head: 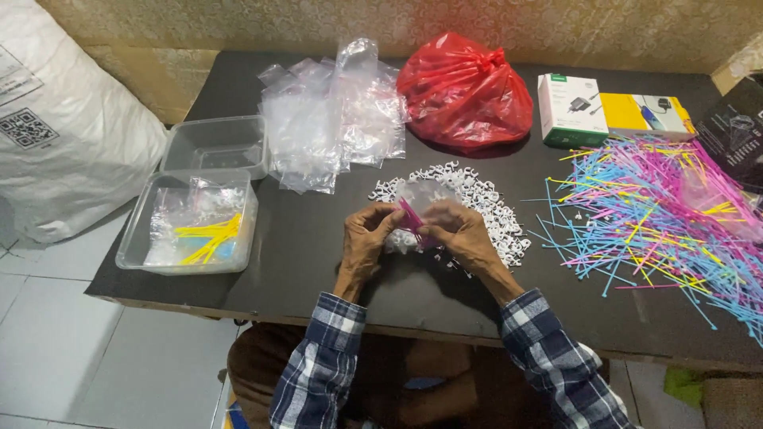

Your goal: Packing small white plastic clips and colorful plastic sticks into small plastic bags on a table.

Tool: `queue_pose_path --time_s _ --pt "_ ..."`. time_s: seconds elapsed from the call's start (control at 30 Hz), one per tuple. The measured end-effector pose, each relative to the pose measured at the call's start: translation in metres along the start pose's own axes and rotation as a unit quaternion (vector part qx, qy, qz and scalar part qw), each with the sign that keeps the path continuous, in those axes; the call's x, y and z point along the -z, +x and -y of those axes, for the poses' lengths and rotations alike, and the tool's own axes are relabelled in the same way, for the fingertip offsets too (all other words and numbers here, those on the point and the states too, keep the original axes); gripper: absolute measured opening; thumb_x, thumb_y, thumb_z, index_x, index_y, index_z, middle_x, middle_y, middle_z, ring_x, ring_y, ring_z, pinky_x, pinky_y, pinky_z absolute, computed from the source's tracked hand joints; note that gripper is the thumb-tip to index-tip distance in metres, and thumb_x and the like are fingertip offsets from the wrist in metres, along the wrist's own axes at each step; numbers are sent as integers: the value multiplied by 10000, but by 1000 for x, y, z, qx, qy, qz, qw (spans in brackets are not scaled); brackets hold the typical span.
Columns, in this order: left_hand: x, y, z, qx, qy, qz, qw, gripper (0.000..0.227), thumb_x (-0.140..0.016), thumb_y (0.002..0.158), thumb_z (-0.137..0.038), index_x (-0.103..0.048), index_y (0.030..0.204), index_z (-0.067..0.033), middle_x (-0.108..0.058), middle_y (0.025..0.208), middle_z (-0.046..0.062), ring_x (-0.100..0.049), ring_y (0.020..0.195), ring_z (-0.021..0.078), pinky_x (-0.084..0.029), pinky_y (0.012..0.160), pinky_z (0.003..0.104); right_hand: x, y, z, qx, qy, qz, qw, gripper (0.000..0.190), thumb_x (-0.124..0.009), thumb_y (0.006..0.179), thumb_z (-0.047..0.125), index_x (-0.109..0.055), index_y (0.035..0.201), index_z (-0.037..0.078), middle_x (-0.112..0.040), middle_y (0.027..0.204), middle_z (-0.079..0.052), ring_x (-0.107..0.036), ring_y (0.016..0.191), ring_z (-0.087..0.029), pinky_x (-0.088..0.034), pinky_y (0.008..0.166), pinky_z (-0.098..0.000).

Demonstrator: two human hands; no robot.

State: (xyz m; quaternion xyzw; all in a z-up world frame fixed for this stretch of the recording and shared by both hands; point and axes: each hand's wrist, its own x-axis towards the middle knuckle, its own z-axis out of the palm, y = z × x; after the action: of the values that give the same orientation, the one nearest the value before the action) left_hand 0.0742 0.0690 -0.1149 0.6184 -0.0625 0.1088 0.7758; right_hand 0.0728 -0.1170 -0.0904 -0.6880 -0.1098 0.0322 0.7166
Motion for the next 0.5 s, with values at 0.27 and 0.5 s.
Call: queue_pose_path --time_s 0.27,0.5 --pt "-5 -5 -20 8 1 5 1000 132 -883 843 -156 -797 908 -80 -765 770 52 -641 803 74 -564 830 294 -5 2 -2 12 -21 16 1000 237 -827 827 10 -748 1049 30 -794 814 -132 -749 736 -146 -645 663 -299" --pt "1 -4 -16 23 -1 -4 1000 133 -884 850 -204 -808 919 -119 -777 791 34 -643 809 53 -556 854 292 -5 1 -1 16 -63 28 997 138 -773 903 97 -805 1026 43 -789 778 -133 -690 694 -114 -609 585 -271"
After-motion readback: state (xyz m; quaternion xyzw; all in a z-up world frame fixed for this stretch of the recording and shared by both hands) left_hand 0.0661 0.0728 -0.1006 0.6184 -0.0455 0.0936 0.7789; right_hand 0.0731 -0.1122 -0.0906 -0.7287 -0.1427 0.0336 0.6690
